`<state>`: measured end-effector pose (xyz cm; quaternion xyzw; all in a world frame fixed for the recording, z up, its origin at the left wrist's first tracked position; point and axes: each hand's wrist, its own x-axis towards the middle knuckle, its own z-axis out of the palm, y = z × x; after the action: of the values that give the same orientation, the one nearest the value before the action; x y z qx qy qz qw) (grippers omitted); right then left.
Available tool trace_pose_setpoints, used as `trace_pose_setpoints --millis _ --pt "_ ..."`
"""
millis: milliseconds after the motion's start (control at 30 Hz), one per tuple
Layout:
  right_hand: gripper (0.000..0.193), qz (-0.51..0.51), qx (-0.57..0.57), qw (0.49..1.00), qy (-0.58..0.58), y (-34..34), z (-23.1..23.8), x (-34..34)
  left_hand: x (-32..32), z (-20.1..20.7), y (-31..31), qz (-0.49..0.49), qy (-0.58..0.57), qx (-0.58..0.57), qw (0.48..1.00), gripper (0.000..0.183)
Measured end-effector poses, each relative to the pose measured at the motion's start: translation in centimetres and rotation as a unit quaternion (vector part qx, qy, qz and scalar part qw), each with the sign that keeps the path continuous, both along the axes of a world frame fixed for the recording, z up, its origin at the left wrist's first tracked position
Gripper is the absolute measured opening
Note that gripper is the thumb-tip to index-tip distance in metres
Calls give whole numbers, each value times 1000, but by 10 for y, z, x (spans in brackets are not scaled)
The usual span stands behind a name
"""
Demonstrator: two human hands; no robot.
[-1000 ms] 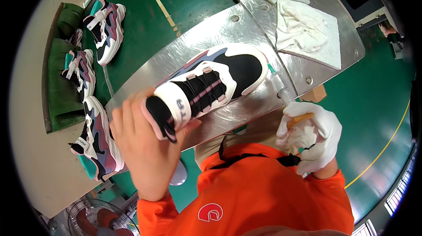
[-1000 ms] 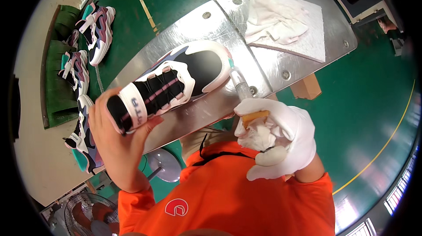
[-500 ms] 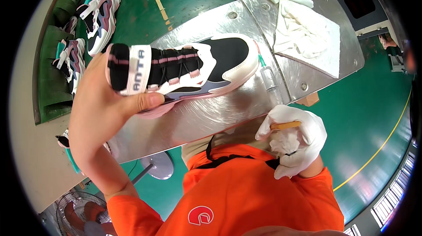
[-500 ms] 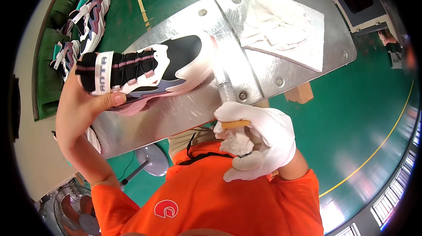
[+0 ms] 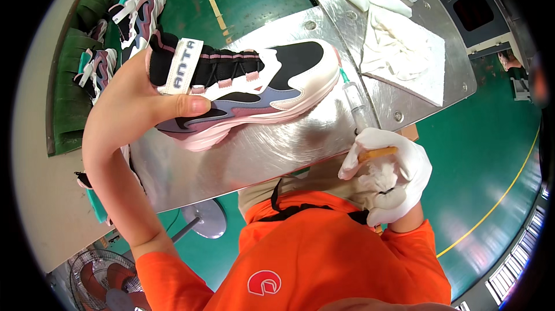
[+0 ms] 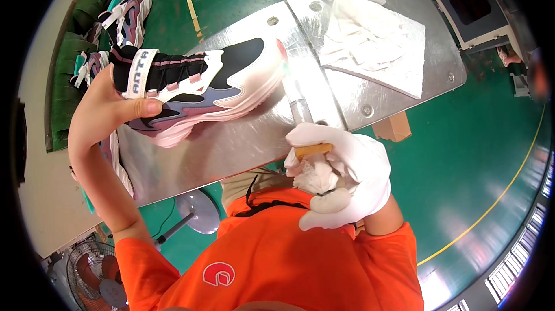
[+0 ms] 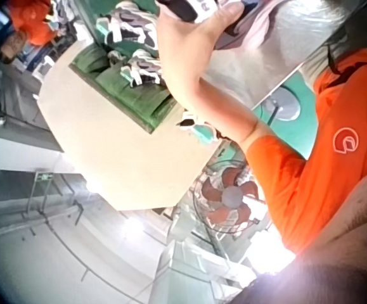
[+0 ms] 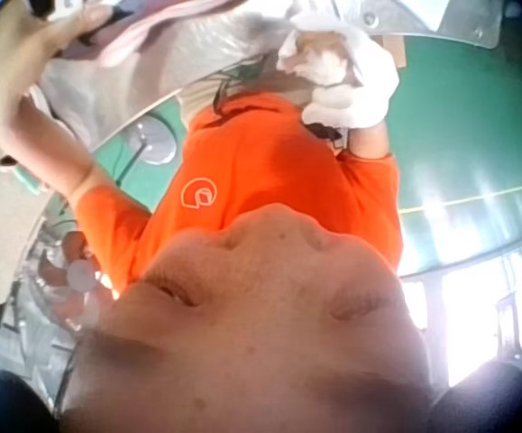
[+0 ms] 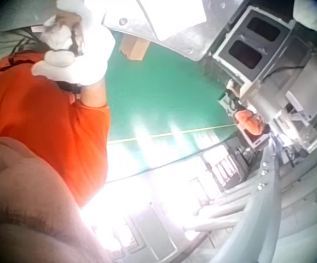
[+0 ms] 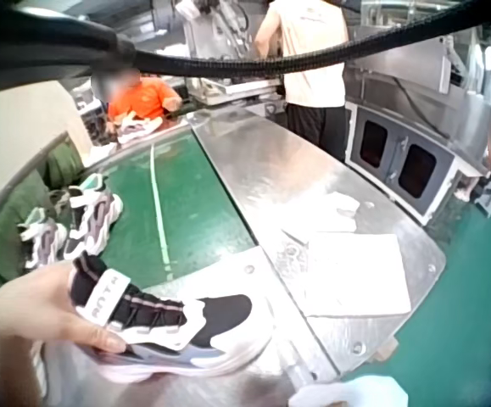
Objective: The person uses a syringe to apply a liquid substance to the seams and surfaces of a multi-colored sneaker. They then wipe the shoe with a white cloth, repeating the process on different sections of the shoe. The person handles multiple sneakers on a metal table, applying the liquid and wiping them down.
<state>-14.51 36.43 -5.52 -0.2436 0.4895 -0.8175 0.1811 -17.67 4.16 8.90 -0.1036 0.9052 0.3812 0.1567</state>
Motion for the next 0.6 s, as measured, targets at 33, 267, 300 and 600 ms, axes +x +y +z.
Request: trace_pose_setpoints --millis 33,267,300,600 --pt "87 -6 1 999 -34 0 4 1 2 -1 -1 4 -1 1 1000 53" --pt "96 -68 -88 992 52 22 -14 2 62 -28 39 -98 255 -331 903 62" --pt "98 -83 -83 991 69 28 -17 1 75 -37 49 -105 303 -367 873 64" --pt "83 -218 88 972 27 20 8 7 154 -77 74 -68 385 -436 811 70"
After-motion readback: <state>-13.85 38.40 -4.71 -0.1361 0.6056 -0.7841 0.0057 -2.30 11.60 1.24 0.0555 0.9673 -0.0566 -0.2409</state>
